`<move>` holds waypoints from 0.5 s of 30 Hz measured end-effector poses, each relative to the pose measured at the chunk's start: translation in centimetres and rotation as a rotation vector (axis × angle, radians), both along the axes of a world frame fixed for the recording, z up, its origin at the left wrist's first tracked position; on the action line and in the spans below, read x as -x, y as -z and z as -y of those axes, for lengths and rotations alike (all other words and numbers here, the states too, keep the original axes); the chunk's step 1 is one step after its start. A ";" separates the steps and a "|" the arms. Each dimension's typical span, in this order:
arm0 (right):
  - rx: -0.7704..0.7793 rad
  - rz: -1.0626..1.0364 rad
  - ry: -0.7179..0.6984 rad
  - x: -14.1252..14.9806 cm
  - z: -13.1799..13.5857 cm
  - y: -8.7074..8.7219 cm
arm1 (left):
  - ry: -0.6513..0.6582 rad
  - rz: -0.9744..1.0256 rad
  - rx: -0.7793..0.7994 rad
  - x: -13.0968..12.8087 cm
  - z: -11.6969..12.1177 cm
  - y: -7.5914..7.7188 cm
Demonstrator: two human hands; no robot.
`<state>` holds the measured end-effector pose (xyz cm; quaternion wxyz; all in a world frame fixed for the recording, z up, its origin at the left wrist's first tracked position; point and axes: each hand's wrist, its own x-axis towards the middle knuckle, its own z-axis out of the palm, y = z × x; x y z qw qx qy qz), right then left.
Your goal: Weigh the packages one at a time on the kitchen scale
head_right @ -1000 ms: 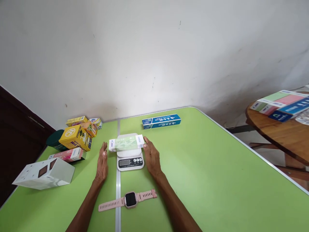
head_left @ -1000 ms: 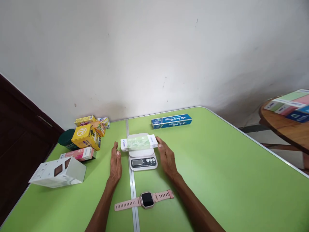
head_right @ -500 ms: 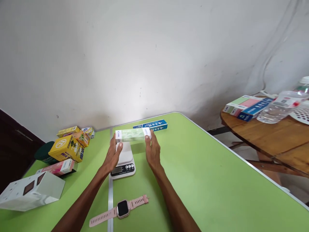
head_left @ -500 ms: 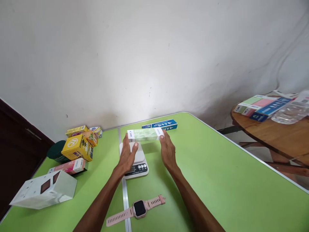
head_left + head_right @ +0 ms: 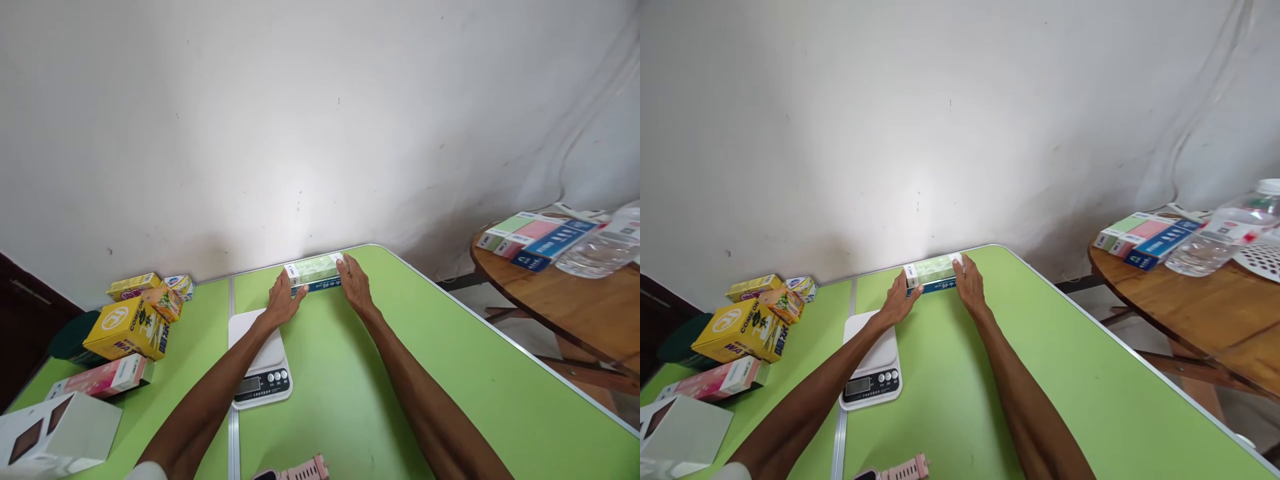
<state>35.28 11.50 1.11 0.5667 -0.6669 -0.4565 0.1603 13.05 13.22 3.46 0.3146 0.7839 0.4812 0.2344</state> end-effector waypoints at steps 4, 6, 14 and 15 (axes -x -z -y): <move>0.025 0.029 0.034 -2.2 -0.9 0.6 | -0.003 -0.011 -0.005 0.6 -1.3 0.0; 0.049 0.024 0.050 -3.0 -1.5 0.7 | -0.006 0.034 0.050 0.6 -2.2 0.0; 0.118 0.014 -0.009 -2.6 -1.1 1.4 | 0.022 0.136 0.135 0.4 -3.1 0.4; 0.127 0.014 -0.007 -2.5 -0.7 1.3 | 0.021 0.143 0.136 0.5 -2.8 0.5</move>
